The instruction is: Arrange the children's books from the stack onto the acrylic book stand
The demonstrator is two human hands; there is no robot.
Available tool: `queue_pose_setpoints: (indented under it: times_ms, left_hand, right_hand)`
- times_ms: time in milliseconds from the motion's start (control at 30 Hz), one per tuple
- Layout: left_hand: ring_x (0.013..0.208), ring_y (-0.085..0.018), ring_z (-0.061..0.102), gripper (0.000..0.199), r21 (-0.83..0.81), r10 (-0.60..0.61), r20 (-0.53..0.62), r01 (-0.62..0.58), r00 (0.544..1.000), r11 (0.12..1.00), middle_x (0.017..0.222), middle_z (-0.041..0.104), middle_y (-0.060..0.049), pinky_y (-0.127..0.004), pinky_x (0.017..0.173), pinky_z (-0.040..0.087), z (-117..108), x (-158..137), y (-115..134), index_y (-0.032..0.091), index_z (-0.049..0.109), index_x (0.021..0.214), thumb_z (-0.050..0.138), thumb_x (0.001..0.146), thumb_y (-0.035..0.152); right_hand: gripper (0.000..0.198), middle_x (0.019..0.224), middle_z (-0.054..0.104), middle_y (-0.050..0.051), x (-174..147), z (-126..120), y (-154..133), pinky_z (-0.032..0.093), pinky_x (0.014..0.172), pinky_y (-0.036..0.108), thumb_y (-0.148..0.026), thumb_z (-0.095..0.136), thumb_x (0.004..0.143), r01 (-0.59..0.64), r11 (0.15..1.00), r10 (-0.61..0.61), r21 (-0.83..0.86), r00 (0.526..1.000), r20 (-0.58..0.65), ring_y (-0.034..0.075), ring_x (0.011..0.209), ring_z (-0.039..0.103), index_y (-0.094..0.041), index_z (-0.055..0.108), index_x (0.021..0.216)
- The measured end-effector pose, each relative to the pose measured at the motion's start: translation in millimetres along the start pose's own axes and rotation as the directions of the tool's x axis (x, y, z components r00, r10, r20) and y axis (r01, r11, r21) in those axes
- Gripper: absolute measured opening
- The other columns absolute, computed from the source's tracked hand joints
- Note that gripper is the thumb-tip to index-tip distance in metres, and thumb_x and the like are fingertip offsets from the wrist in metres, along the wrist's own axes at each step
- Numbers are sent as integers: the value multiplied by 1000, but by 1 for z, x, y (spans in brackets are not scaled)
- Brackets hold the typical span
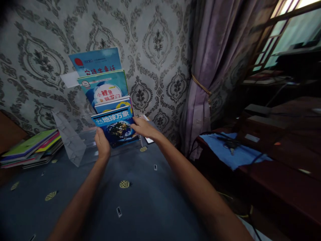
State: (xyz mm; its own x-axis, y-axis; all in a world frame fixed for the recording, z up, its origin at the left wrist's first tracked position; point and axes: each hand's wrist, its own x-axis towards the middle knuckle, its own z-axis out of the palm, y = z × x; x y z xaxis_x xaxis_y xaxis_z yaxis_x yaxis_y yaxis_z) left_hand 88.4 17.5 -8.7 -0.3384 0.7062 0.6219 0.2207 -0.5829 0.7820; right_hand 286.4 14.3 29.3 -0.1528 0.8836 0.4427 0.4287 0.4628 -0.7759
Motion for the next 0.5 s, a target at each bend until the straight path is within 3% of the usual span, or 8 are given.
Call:
queue_pose_setpoints:
  times_ms: [100, 233, 500]
  left_hand:
    - [96, -22, 63, 61, 42, 21, 28, -23, 999, 999, 92, 68, -8, -32, 93, 48, -2, 5, 1, 18, 62, 90, 30, 96, 69]
    - [84, -22, 61, 57, 181, 37, 67, -48, 997, 982, 78, 64, -6, -34, 87, 49, -5, 11, 2, 19, 57, 79, 29, 96, 66]
    - [84, -29, 67, 51, 499, 19, 265, -154, 964, 853, 81, 71, -14, -40, 82, 51, -18, 19, 5, 19, 62, 78, 24, 101, 45]
  right_hand:
    - [15, 81, 67, 4, 0, -4, -1, 56, 68, 35, -18, 54, 81, 0, 999, 3, -39, 998, 69, 19, 72, 64, -19, 67, 88]
    - [13, 77, 68, 4, 1, -10, -3, 51, 71, 35, -17, 55, 75, 45, 983, -43, -178, 999, 15, 21, 74, 62, -19, 66, 80]
    - [5, 76, 67, 3, 2, -12, 2, 46, 67, 32, -20, 55, 78, 30, 959, -54, -280, 996, -77, 21, 72, 59, -20, 60, 78]
